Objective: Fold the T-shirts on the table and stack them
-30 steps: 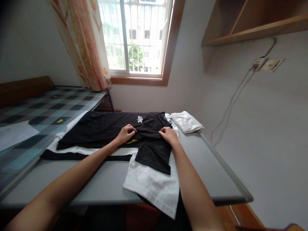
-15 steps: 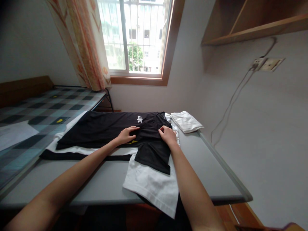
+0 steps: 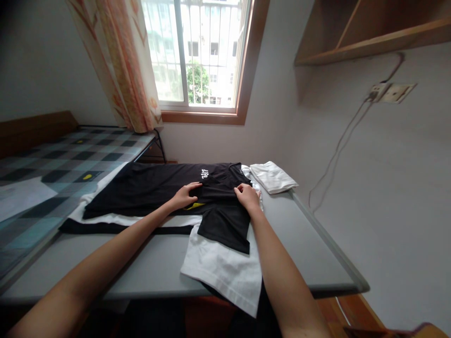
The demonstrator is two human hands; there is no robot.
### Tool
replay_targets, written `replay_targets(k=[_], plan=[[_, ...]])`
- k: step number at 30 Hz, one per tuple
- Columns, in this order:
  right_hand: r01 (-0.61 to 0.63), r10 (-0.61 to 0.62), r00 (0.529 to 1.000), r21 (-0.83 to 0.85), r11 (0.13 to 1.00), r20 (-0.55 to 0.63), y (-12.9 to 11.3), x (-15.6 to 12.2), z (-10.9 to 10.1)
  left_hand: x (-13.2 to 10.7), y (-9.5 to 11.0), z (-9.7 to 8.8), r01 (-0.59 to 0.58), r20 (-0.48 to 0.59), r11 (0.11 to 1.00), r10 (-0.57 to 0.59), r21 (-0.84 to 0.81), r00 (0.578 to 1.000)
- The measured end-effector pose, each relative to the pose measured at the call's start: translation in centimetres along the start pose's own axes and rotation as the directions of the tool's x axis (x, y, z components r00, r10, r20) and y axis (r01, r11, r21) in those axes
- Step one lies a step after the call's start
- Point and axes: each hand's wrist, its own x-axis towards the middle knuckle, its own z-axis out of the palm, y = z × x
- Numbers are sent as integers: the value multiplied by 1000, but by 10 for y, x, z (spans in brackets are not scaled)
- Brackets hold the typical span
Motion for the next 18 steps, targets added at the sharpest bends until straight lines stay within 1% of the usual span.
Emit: replay_targets(k=[3,7,11,12,14,16,18], plan=[[-1,0,1000,-25,1000,-21,2,1,3,-1,4,0,8,3,999,-8,44,1000],[44,-49,996,-70,997,-77,5,2,9,-1,6,2,30,-27,994,-28,102,999],[71,-81,982,-62,996,-169,8,3,10,-2,3,5,15,-85,999,-11,48,996],[64,-73,982,-55,996,-173,9,4,10,-2,2,5,11,-104,1000,-8,29,995],[41,-48,989,-48,998,-141,12,5,9,-2,0,5,8,-120,1000,-7,4,993],[20,-26,995,-55,998,-94,14,5,8,-1,-1,5,5,-104,1000,-5,0,995],[15,-20,997,-62,998,-72,14,6,8,-1,-2,6,4,-88,1000,-3,11,996]])
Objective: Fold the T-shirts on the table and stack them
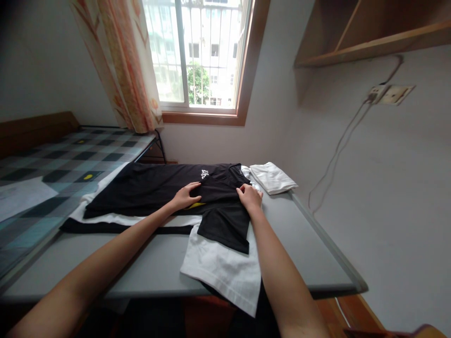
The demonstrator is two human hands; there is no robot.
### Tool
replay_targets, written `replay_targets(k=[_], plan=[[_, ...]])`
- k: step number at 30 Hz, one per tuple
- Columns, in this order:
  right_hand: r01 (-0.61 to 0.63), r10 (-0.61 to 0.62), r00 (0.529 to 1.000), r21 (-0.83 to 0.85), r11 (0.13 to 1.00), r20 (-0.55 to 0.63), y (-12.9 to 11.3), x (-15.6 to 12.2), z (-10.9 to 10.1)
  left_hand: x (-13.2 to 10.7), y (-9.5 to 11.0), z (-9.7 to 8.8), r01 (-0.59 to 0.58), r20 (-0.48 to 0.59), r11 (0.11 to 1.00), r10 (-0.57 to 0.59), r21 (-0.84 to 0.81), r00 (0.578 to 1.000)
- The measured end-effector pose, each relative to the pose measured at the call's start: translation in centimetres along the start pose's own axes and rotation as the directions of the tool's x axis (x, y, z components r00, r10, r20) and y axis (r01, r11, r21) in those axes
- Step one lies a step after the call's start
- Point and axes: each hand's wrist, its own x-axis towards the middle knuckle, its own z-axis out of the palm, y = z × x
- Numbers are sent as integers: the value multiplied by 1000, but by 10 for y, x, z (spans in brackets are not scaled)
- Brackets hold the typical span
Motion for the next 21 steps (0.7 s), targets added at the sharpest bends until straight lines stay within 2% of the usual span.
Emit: replay_targets(k=[4,11,21], plan=[[-5,5,1000,21,1000,3,-2,0,-2,2,-3,3,-6,-20,1000,6,-5,1000],[-14,15,999,55,998,-28,-1,0,-2,6,-13,0,-37,-19,991,35,-126,999],[-33,44,997,161,986,-64,2,3,1,8,-13,-2,-33,-64,981,21,-191,998]])
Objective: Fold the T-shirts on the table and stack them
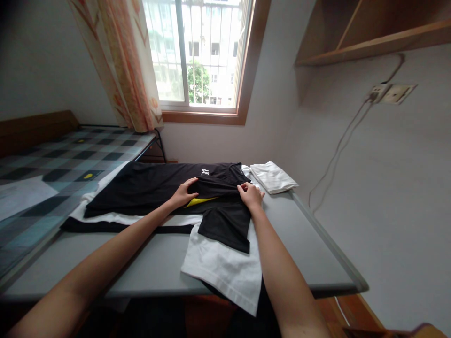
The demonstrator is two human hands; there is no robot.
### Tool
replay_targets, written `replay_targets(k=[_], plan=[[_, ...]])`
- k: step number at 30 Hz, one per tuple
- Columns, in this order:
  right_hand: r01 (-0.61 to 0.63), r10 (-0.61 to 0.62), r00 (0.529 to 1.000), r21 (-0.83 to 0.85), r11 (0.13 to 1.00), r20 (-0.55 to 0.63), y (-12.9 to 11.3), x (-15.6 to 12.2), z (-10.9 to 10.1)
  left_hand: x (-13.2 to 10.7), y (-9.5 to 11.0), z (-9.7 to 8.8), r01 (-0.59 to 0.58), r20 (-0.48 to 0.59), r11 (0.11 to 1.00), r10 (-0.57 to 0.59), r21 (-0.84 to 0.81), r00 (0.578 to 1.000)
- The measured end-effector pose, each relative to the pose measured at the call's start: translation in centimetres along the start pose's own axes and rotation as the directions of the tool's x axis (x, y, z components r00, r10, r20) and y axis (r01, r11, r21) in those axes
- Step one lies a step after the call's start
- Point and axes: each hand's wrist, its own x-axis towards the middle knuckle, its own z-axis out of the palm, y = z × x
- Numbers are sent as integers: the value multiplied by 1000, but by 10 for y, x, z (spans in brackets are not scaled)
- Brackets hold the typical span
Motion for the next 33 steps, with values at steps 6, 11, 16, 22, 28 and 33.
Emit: replay_targets(k=[6,11,16,22,28,33], plan=[[-2,2,1000,6,1000,7,3,2,2,0,0,0,2,-4,1000,-1,5,1000],[-13,13,1000,25,1000,14,5,3,3,-1,1,0,-2,-13,1000,2,19,1000],[-15,15,1000,18,1000,23,7,4,4,-7,9,1,-38,-73,993,46,114,996],[-16,15,1000,12,1000,16,6,4,6,-24,38,-11,-101,-94,871,165,481,982],[-32,32,999,-8,999,20,3,3,5,-48,48,-17,-293,171,804,239,518,956],[-25,25,999,-7,1000,29,1,1,3,-58,45,-14,-236,115,814,207,531,972]])
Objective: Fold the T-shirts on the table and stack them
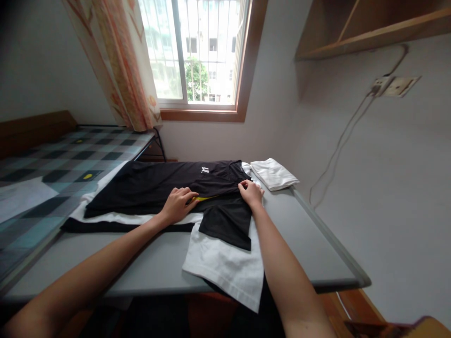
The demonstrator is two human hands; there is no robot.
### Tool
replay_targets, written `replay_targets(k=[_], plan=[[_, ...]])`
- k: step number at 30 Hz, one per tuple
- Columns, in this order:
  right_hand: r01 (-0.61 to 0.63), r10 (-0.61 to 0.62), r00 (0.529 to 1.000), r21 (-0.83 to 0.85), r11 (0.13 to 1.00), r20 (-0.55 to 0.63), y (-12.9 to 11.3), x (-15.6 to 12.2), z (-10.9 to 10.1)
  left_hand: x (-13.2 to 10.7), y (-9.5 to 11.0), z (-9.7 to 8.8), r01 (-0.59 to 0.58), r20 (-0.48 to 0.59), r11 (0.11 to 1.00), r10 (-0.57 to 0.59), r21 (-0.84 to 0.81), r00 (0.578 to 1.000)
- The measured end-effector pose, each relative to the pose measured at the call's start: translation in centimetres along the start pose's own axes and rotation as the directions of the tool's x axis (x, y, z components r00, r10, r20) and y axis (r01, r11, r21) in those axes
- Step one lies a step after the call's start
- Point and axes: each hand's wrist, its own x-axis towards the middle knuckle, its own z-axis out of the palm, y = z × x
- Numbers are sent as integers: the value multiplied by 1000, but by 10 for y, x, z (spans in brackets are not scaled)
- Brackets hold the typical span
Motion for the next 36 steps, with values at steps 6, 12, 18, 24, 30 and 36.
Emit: replay_targets(k=[6,12,18,24,30,36], plan=[[2,-1,1000,25,1000,-17,2,1,1,3,1,-2,83,11,994,-82,-70,997],[19,-18,1000,25,1000,-18,6,3,4,4,-7,3,92,25,960,-89,-266,996],[10,-9,1000,26,1000,-24,6,4,4,4,-11,6,76,4,934,-79,-349,997],[-5,6,999,44,999,-32,5,3,4,3,-9,6,85,-40,943,-104,-323,994],[1,3,998,67,998,-59,3,3,4,3,-5,2,41,1,972,-42,-232,999],[65,-60,997,108,992,-53,6,5,5,2,-7,3,-20,-7,966,19,-256,1000]])
